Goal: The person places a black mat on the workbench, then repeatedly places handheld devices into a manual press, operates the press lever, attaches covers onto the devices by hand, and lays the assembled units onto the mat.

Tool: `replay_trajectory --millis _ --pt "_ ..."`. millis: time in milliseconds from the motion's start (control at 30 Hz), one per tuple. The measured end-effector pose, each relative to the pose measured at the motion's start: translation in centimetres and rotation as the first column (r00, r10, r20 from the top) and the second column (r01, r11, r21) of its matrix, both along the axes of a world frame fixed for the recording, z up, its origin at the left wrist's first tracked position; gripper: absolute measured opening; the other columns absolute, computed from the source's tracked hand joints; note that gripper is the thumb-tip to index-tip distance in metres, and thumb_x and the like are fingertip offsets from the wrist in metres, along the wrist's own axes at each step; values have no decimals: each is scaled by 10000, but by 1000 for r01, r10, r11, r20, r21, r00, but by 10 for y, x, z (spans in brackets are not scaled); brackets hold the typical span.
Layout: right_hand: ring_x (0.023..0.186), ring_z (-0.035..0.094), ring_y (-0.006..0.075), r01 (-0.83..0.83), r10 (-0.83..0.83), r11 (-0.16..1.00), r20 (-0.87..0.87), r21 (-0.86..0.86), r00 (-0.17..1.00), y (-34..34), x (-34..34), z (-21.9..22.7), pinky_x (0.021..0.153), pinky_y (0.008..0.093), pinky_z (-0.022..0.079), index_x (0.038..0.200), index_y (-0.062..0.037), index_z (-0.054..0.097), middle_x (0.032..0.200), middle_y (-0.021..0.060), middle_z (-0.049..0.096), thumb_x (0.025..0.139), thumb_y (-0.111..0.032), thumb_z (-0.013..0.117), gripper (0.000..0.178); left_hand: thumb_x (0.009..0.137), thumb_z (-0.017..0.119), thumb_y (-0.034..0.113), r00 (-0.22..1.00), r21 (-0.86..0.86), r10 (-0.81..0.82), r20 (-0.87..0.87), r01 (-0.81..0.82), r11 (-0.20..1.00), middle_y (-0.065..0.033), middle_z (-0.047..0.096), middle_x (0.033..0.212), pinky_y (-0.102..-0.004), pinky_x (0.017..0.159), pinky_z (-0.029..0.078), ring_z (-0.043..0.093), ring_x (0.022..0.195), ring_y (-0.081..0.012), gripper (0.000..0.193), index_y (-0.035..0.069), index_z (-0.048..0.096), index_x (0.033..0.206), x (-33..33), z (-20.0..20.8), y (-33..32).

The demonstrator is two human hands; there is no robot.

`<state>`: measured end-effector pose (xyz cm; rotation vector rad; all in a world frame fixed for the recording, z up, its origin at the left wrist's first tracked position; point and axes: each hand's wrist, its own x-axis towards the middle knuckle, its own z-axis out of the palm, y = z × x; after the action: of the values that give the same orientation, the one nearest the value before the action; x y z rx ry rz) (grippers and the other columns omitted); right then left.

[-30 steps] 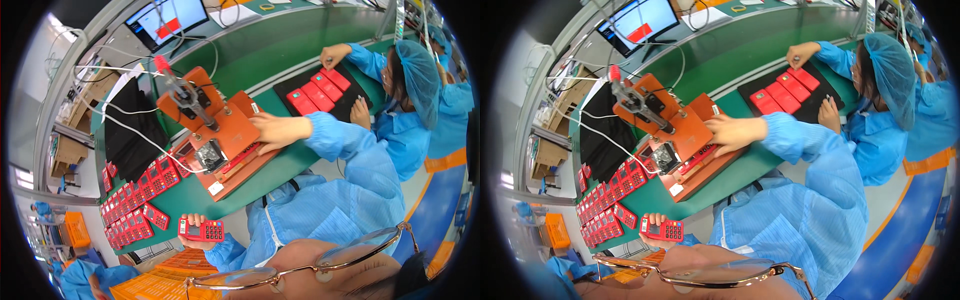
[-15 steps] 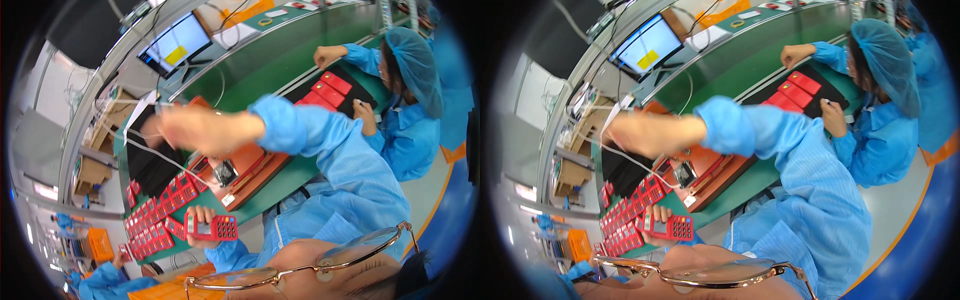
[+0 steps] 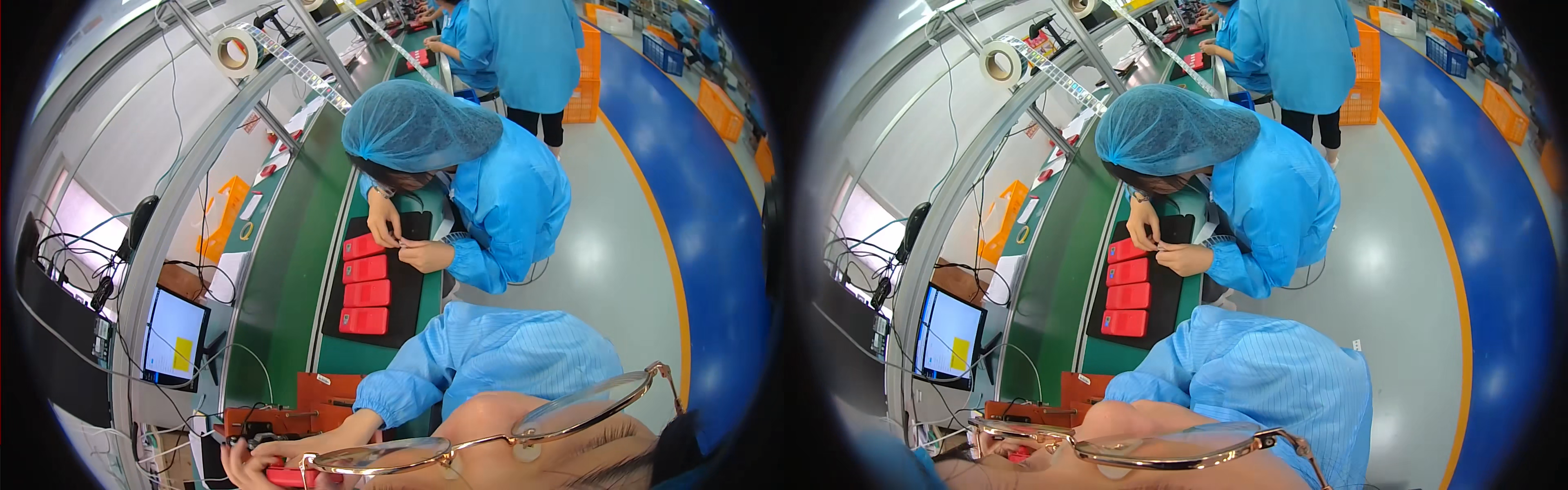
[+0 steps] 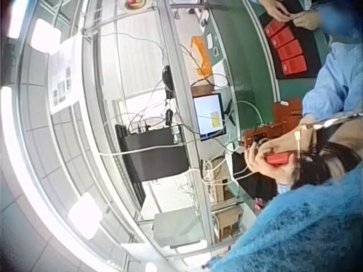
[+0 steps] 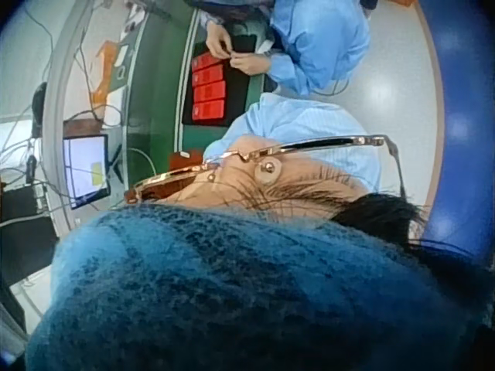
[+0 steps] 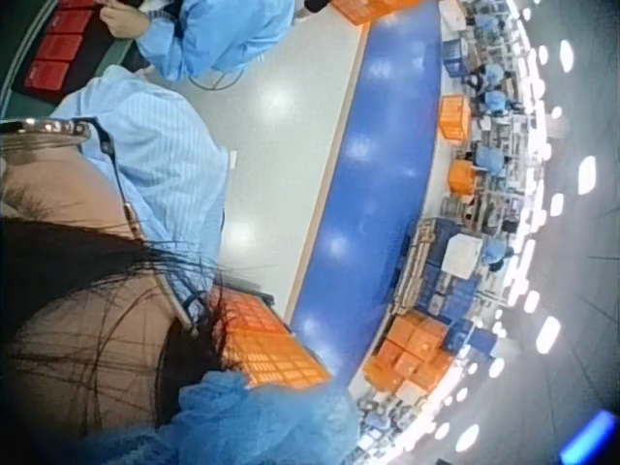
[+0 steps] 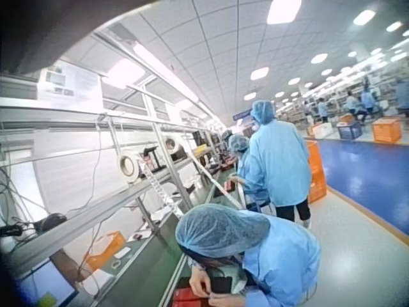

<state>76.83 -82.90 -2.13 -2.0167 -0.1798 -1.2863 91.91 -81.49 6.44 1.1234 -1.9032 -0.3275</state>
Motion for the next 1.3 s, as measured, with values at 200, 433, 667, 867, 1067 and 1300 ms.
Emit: replay_trajectory --millis 200,433,667,867,1067,1300 --pt "806 442 183 -106 156 906 -90 410 984 -2 -34 -33 682 323 391 1071 -55 469 905 77 426 837 -398 609 438 848 566 384 821 325 117 -558 87 942 -124 530 1081 -356 894 388 529 982 -215 498 21 468 1175 -11 -26 -18" --pt "657 454 105 -36 217 549 -100 835 971 -1 -139 -72 548 260 404 1103 -79 429 769 14 440 872 -443 562 451 900 532 294 977 -304 7 215 60 951 -148 536 1091 -362 908 389 526 1006 -234 372 7 485 1132 -6 14 -15" --pt "566 454 75 -246 338 295 140 923 931 -14 -151 -58 449 225 381 1087 -95 450 774 3 480 890 -626 384 570 938 504 135 897 -312 442 11 -417 854 -136 578 1032 -329 860 425 560 950 -228 225 -28 516 1092 60 75 -85" --pt "603 469 118 -125 184 212 86 969 979 -20 -177 -68 508 242 377 1094 5 485 755 51 505 831 -662 456 718 819 613 66 758 -289 652 25 -619 731 -86 559 809 -315 600 419 545 724 -198 117 11 555 904 80 -19 18" --pt "864 505 160 395 -80 654 -461 645 884 -67 -221 -69 749 265 420 1365 -42 329 999 83 513 924 -312 521 551 590 810 109 909 323 416 16 -398 859 -71 579 801 -289 667 453 559 741 -191 362 29 575 853 48 -147 126" --pt "1140 446 335 318 -283 946 -643 -65 712 -89 -168 -28 977 392 355 1317 -58 414 1235 182 441 805 -284 676 618 518 865 204 888 142 459 -1 -454 880 -92 600 925 -367 809 445 559 883 -252 597 26 603 1023 28 -152 69"
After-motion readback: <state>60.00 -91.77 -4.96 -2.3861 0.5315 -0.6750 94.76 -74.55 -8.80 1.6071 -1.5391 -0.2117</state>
